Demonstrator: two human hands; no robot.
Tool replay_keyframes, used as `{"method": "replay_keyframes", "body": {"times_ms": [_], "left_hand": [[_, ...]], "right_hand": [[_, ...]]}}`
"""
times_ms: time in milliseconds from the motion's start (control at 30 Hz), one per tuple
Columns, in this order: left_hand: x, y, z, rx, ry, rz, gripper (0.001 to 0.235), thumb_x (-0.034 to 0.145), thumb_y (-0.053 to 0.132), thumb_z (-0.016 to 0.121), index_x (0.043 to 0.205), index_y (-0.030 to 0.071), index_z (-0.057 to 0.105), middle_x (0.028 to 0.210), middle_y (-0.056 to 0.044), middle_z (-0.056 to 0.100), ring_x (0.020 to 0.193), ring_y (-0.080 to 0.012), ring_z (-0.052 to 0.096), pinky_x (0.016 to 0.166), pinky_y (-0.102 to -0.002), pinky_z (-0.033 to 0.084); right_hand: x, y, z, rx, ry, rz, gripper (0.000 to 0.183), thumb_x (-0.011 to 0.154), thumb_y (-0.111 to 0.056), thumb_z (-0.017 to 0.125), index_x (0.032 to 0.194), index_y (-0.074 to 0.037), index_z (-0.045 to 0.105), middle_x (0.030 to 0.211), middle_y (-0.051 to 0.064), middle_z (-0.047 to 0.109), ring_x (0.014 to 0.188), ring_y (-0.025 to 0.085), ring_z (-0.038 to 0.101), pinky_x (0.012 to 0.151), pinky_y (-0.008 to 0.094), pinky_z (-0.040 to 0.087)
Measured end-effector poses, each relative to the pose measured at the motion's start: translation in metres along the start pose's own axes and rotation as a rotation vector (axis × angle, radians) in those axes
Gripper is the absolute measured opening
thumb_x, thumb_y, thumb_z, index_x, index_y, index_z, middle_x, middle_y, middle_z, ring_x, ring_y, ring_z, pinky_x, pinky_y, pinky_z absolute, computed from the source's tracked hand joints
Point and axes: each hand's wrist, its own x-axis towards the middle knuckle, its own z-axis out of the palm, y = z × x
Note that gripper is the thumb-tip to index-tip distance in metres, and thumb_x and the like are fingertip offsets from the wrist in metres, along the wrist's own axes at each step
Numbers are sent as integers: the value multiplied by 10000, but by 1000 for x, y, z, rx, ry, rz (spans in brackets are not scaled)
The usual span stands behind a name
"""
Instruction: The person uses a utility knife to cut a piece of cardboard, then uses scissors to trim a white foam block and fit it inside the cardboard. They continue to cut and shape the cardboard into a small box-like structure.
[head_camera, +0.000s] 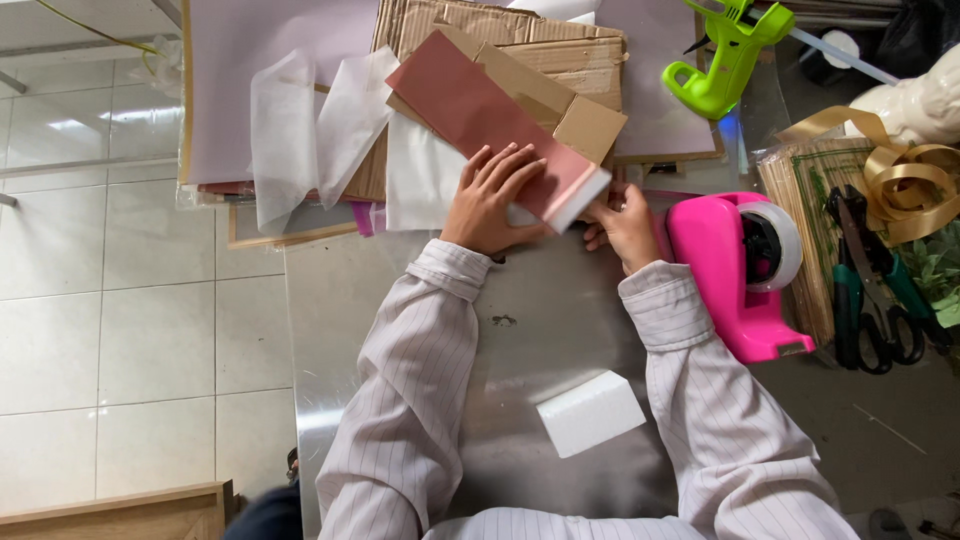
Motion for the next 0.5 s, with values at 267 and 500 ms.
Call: {"method": "replay_keyframes", "body": {"times_ms": [267,500], "left_hand": [[-10,-11,5,132,-67,111,662,882,522,717,1495,302,593,1595,-46,525,1512,-262,460,1270,-511,283],[-10,-17,9,44,161,-83,422,1136,285,349,1466,302,610,1516,26,612,1469,-223,516,1278,-485,264]], "right_hand": [[3,10,-11,125,-16,-38,308,1008,-157,744,1205,-8,559,918,162,624,638,352,740,518,447,677],[-15,-28,-6,351,-31,28,286,1020,-31,627,1227,6,433,1139,208,598,1002,497,737,832,660,666]]}}
